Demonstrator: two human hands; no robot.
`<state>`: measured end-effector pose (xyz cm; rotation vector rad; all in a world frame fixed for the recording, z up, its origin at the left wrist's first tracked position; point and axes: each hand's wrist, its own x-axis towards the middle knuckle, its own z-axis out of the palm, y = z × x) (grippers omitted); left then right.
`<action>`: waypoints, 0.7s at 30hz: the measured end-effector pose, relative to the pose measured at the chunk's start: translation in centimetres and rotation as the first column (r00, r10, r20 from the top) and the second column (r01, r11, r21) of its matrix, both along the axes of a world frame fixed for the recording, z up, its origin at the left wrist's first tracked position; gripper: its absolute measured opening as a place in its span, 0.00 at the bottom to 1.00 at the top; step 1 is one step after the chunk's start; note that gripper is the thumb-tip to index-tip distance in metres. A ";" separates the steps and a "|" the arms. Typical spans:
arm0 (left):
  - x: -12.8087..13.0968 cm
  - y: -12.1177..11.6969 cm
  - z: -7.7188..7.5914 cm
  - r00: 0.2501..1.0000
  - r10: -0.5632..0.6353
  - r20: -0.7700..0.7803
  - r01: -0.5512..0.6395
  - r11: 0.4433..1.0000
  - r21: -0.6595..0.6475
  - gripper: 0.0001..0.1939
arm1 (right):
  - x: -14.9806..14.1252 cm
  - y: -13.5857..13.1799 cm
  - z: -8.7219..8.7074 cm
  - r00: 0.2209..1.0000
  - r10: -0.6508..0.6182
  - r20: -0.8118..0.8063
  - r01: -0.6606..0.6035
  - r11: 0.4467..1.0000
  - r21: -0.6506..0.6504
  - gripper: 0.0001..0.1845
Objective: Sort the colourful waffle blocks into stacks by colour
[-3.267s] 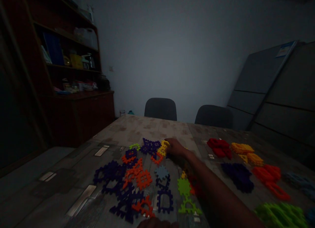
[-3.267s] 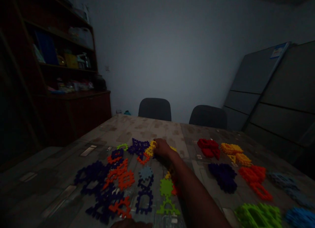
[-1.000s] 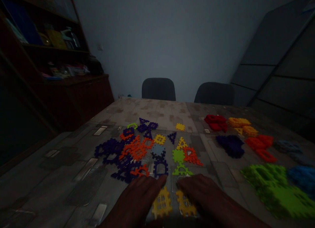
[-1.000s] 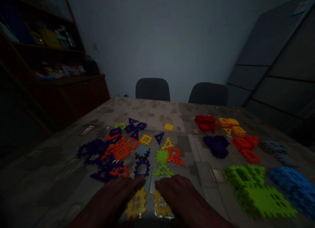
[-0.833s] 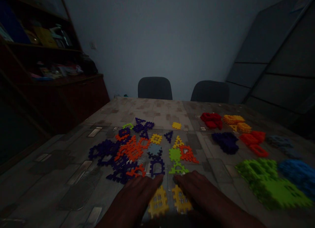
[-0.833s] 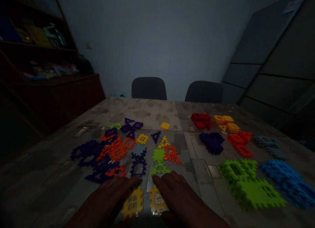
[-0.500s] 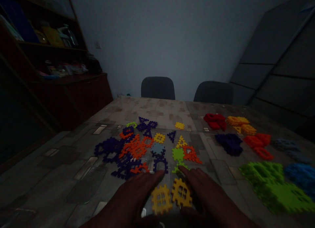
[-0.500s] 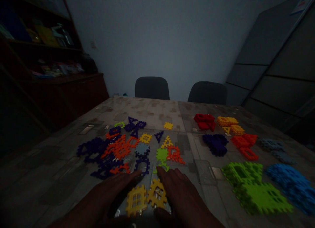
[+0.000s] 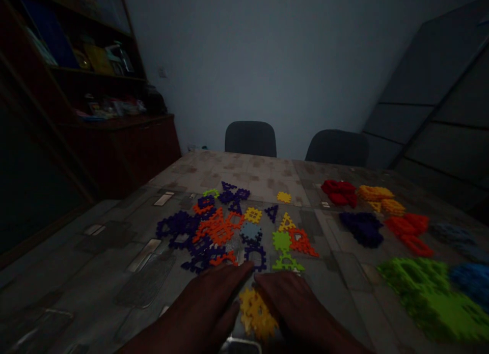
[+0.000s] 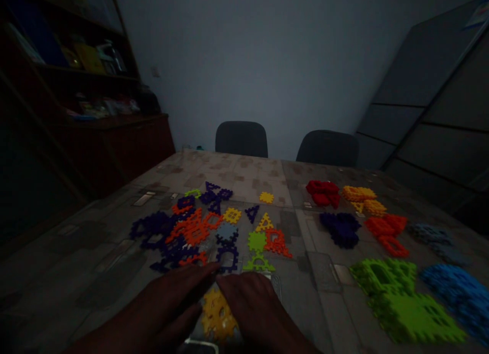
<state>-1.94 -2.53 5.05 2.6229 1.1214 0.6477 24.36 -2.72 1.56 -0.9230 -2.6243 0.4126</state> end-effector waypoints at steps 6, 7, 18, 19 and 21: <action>-0.2 0.3 -0.3 1.000 0.015 -0.008 -0.014 0.999 0.038 0.27 | -0.1 0.2 0.1 0.999 -0.034 0.001 0.034 0.999 -0.031 0.58; -0.3 0.3 -0.2 1.000 0.024 -0.010 -0.024 0.999 0.035 0.26 | -0.1 0.1 0.3 0.999 -0.042 -0.007 0.042 0.998 -0.036 0.58; -0.1 1.0 2.0 0.993 0.100 0.057 -0.097 0.994 -0.054 0.22 | -1.8 -0.1 2.3 0.994 -0.106 -0.016 0.105 0.994 -0.031 0.64; -0.1 0.9 1.6 0.994 0.096 0.051 -0.094 0.995 -0.042 0.22 | -1.7 -0.2 2.5 0.993 -0.107 -0.041 0.107 0.994 -0.005 0.63; 0.1 0.6 0.2 0.996 0.080 0.031 -0.080 0.997 -0.010 0.26 | -1.1 -0.4 3.1 0.985 -0.140 -0.097 0.147 0.987 0.070 0.56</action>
